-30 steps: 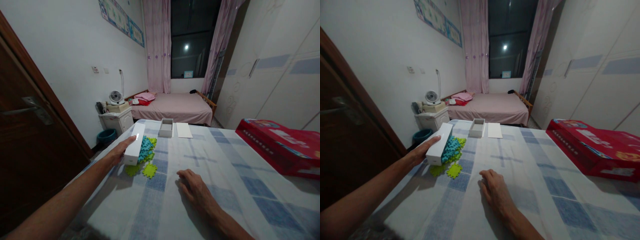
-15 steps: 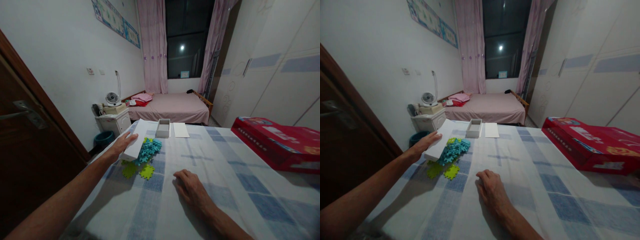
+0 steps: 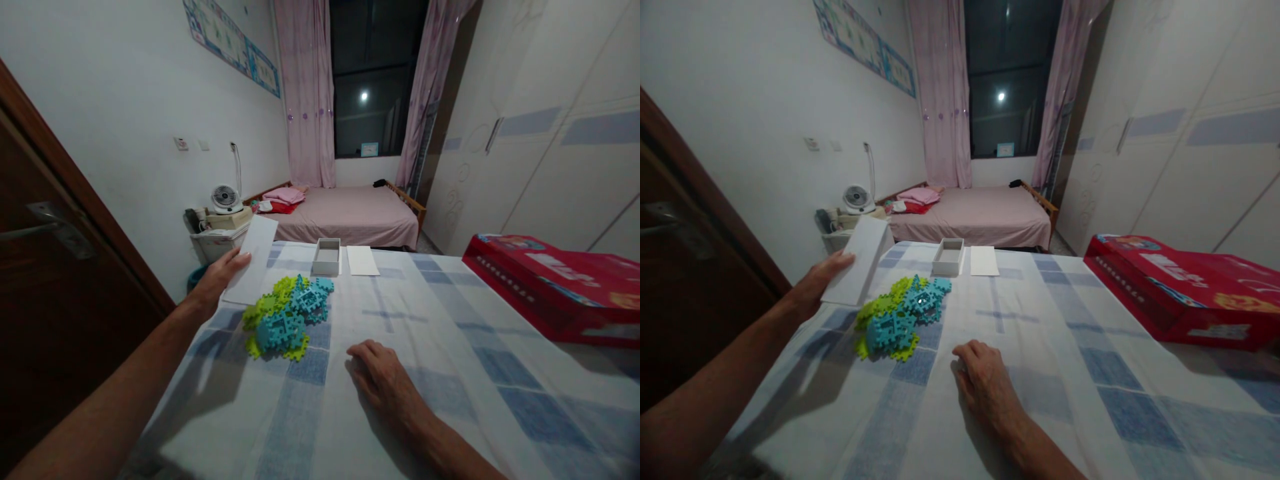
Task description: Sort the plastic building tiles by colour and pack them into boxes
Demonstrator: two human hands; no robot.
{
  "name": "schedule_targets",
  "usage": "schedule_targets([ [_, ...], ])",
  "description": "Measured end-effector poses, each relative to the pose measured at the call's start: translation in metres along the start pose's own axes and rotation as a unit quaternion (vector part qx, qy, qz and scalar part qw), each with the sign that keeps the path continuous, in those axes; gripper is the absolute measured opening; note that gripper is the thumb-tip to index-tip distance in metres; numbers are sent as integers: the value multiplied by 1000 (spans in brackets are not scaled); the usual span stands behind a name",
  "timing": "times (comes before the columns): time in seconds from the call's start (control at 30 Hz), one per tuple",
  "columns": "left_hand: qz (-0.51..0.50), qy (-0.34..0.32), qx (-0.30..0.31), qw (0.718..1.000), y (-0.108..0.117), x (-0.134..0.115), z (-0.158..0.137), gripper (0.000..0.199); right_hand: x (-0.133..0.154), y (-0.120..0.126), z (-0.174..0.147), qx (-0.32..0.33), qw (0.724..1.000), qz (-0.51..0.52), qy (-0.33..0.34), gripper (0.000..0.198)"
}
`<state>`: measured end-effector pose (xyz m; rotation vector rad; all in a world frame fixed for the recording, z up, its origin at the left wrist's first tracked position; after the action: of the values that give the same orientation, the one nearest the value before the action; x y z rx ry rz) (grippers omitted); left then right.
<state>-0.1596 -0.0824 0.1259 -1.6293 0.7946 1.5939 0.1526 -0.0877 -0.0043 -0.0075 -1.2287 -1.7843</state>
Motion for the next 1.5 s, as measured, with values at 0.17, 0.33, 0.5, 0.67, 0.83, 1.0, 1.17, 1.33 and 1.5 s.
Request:
schedule_targets([
  [0.17, -185, 1, 35, 982, -11, -1, -12, 36, 2, 2, 0, -16, 1000, 20, -3, 22],
  [0.33, -326, 113, 103, 933, -55, 32, -41, 29, 15, 16, 0, -152, 984, 59, 66, 49],
  [0.5, -315, 257, 181, 895, -110, 75, -79, 42, 32, 29, 3, -157, 980, -9, 121, 47],
  [0.67, -324, 286, 242, 869, -146, 104, -94, 52, 13, 44, 11, -75, 995, -29, 57, 8],
  [0.83, -255, 297, 269, 880, -155, 132, -94, 49, -41, 66, 45, -65, 994, -85, 2, 7],
  [1.0, -236, 289, 331, 867, -153, 142, -96, 47, -91, 60, 113, -15, 967, -254, -2, 11],
  [1.17, -203, 247, 368, 873, -150, 143, -97, 47, -114, 39, 170, -21, 951, -308, 7, 19],
  [1.33, -171, 222, 395, 875, -148, 148, -98, 44, -112, 25, 163, -48, 951, -304, -13, 47],
  [1.5, -146, 221, 394, 880, -148, 149, -95, 41, -95, 52, 91, -45, 964, -263, 15, 48],
])
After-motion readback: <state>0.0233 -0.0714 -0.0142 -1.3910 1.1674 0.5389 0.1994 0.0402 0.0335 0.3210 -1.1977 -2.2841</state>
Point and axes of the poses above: each hand's wrist, its own z-axis towards the middle knuckle, its own y-axis out of the back of the hand, x = y × z, the point moved 2 cm from there along z, towards the middle knuckle, and after that the axes turned 9 degrees about -x, right-handed, at the moved point
